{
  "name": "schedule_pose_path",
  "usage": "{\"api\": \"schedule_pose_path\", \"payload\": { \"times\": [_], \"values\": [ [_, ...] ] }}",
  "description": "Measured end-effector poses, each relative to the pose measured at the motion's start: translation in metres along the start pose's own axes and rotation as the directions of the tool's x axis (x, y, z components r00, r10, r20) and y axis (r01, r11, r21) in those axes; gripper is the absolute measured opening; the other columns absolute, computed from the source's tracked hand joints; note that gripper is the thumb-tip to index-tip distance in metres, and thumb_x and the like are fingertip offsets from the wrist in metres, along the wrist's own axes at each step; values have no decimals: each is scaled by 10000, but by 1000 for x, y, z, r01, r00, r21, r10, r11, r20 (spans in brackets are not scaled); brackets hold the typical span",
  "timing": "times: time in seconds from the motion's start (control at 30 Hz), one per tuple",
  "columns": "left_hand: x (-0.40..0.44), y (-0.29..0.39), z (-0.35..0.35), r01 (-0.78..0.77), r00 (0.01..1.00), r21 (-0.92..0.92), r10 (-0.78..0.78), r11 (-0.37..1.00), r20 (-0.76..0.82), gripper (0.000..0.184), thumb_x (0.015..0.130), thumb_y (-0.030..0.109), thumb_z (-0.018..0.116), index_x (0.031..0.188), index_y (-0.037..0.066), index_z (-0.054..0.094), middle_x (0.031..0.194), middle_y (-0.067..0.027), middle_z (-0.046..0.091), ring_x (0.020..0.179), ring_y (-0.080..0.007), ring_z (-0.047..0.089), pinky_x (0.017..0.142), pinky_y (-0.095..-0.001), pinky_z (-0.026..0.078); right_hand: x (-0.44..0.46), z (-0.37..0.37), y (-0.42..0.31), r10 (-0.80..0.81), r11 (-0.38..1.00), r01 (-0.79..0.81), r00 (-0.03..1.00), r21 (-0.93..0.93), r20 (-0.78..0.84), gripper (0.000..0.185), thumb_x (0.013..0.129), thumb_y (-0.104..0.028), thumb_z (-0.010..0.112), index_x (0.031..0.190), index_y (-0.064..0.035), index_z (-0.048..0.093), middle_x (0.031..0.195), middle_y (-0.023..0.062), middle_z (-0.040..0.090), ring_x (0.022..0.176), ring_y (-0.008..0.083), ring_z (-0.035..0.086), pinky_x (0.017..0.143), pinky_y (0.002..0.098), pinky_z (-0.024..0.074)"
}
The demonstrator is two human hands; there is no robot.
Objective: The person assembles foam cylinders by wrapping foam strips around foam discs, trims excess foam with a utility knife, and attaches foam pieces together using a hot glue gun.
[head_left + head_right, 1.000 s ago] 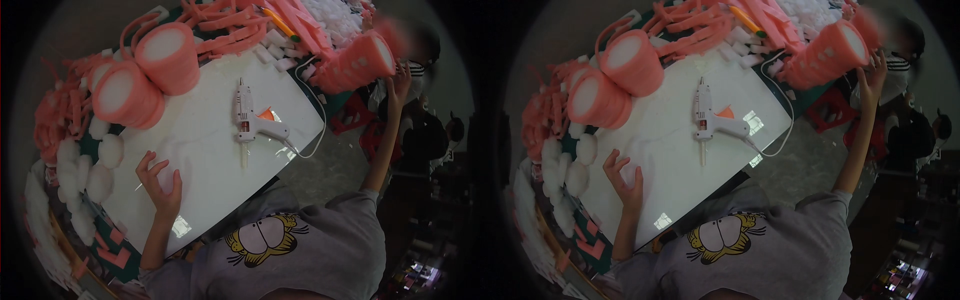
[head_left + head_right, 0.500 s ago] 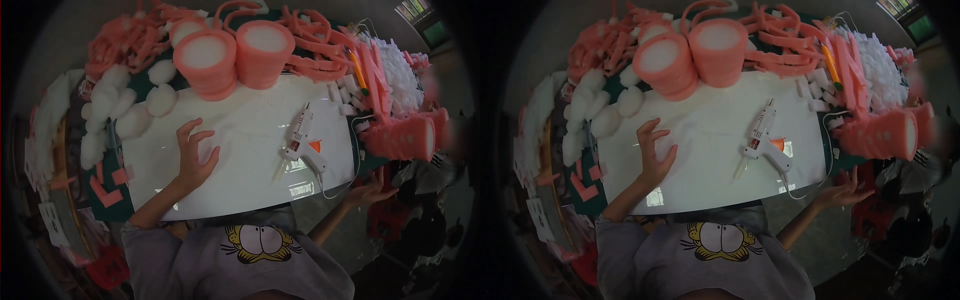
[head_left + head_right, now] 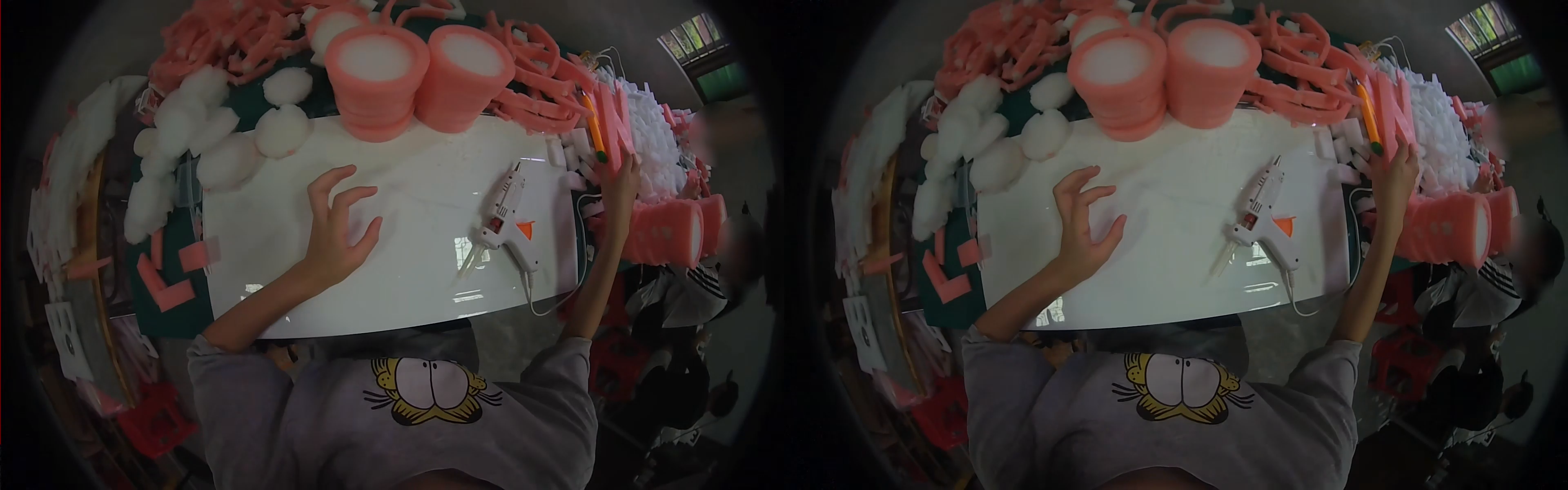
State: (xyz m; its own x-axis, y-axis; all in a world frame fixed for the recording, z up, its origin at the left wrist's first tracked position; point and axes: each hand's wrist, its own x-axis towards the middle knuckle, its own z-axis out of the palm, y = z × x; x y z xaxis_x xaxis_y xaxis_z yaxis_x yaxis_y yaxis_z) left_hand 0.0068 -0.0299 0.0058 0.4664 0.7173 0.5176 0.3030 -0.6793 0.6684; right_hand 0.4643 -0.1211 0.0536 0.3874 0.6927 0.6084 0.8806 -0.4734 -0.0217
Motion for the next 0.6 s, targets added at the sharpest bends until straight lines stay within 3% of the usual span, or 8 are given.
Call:
{"api": "schedule_pose_path", "payload": {
  "times": [0.1, 0.17, 0.3, 0.37, 0.43, 0.6],
  "values": [
    [4, 0, -8, -40, 999, 14, 40, 999, -12, 458, 680, 16, 702, 1091, 79, 510, 1283, -140, 307, 1227, -319, 306, 1024, -410, 290, 10, 20, 17, 71, 996, -65, 992, -57, 108, 479, 777, -150, 634, 1217, -41, 477, 1138, 242, 552, 1041, 391, 541, 864, 426, 438],
    [16, -8, -18, -255, 951, 207, 284, 945, -123, 447, 689, 25, 703, 1090, 85, 515, 1289, -139, 304, 1234, -315, 291, 1022, -404, 281, 8, 25, 21, 227, 973, -229, 966, 2, 122, 420, 770, -158, 621, 1158, -32, 518, 998, 231, 612, 924, 401, 587, 785, 435, 463],
    [36, -23, -42, -150, 933, 361, 252, 920, -255, 455, 698, 43, 709, 1107, 82, 513, 1288, -143, 295, 1239, -319, 278, 1014, -400, 290, 2, 14, 16, 212, 977, -211, 977, 41, -22, 395, 799, -148, 585, 1175, -48, 521, 1018, 234, 615, 900, 374, 609, 765, 420, 474],
    [45, -34, -50, 38, 920, 297, 83, 954, -383, 478, 691, 45, 714, 1123, 84, 514, 1279, -165, 282, 1174, -330, 351, 904, -403, 395, 1, 3, 6, 206, 973, -172, 946, 152, -251, 375, 814, -138, 595, 1163, -19, 524, 1012, 202, 617, 840, 327, 615, 743, 397, 483],
    [48, -54, -55, 72, 912, 325, 69, 943, -404, 526, 688, 73, 720, 1162, 89, 493, 1285, -169, 275, 1179, -342, 331, 950, -418, 335, 1, -14, -3, 179, 959, -79, 914, 272, -364, 356, 826, -122, 611, 1144, 17, 528, 1018, 158, 609, 788, 277, 597, 721, 393, 491],
    [56, -77, -74, 154, 884, 603, 163, 782, -438, 602, 699, 177, 719, 1225, 84, 442, 1288, -174, 273, 1201, -360, 284, 995, -460, 241, -35, -43, -33, 116, 885, 47, 942, 463, -316, 373, 785, -105, 635, 1124, 14, 539, 979, 159, 609, 787, 279, 596, 705, 391, 492]
  ]
}}
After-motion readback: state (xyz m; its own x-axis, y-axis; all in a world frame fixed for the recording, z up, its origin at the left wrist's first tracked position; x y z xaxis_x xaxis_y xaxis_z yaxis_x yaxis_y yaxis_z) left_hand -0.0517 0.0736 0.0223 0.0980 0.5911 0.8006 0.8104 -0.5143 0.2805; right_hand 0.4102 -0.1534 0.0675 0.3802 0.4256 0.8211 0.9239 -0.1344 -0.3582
